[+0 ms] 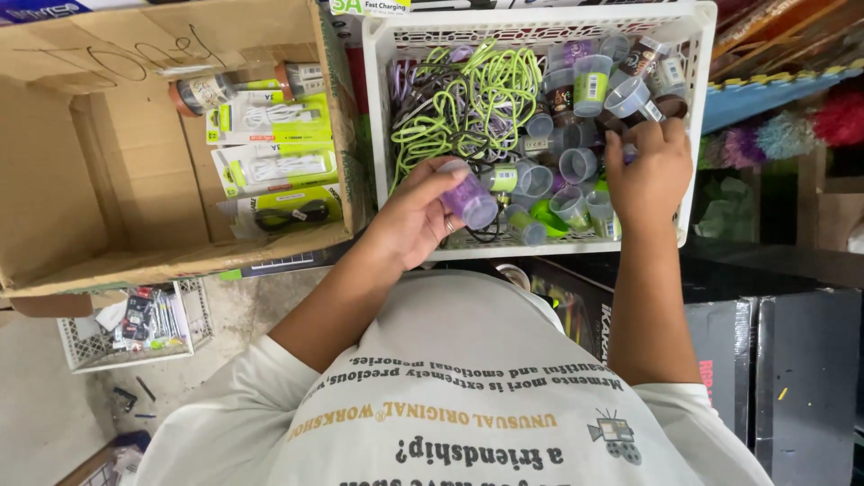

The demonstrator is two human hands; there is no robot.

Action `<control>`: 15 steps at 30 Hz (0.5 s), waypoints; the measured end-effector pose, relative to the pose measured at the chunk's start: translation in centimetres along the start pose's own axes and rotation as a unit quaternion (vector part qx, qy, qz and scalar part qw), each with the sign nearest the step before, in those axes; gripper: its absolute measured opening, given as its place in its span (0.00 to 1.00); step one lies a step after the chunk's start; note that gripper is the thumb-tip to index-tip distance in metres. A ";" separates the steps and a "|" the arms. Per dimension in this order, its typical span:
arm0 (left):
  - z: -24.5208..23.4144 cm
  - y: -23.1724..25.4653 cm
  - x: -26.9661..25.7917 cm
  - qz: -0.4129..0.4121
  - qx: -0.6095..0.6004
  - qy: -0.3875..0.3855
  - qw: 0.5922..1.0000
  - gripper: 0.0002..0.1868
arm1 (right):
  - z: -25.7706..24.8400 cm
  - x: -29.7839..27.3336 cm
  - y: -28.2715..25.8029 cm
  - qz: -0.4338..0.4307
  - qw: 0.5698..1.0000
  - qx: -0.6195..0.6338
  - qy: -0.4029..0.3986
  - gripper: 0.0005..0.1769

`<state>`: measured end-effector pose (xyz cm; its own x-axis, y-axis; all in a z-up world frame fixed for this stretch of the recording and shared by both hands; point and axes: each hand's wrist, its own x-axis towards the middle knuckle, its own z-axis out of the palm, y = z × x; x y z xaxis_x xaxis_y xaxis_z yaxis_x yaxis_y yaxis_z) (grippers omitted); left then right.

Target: The person sorts through a white plastic basket filled with tangled cables and small containers, picking up various cables, untangling them, and placing them into a cardboard box. The person handles multiple cable types, including green, purple, white, and black cables, and also moves small plastic containers within the basket.

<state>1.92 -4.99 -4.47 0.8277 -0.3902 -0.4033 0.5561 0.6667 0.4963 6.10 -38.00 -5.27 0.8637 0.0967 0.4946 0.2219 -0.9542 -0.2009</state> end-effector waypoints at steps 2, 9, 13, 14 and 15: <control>0.1 0.3 -0.1 -0.012 -0.052 -0.008 0.999 0.16 | -0.1 0.3 -0.1 -0.018 1.000 -0.007 0.002 0.14; -0.3 -0.2 0.4 -0.028 -0.113 0.020 0.993 0.12 | -2.5 1.4 -4.1 -0.012 0.993 0.118 0.005 0.17; -0.5 -1.1 0.7 -0.014 -0.045 -0.009 0.999 0.15 | -6.0 2.6 -12.9 -0.039 0.888 0.423 -0.179 0.44; -0.5 -1.6 0.9 -0.016 -0.045 -0.010 0.999 0.15 | -5.8 2.2 -13.1 -0.038 0.888 0.421 -0.179 0.44; -0.6 -2.0 1.1 -0.007 -0.020 0.008 1.000 0.16 | -5.5 1.8 -13.3 -0.075 0.887 0.412 -0.195 0.41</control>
<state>1.62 -6.36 -6.39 0.8184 -0.3897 -0.4223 0.5640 0.6857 0.4601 2.23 -26.71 2.94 0.8519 0.4484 0.2708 0.4645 -0.4078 -0.7861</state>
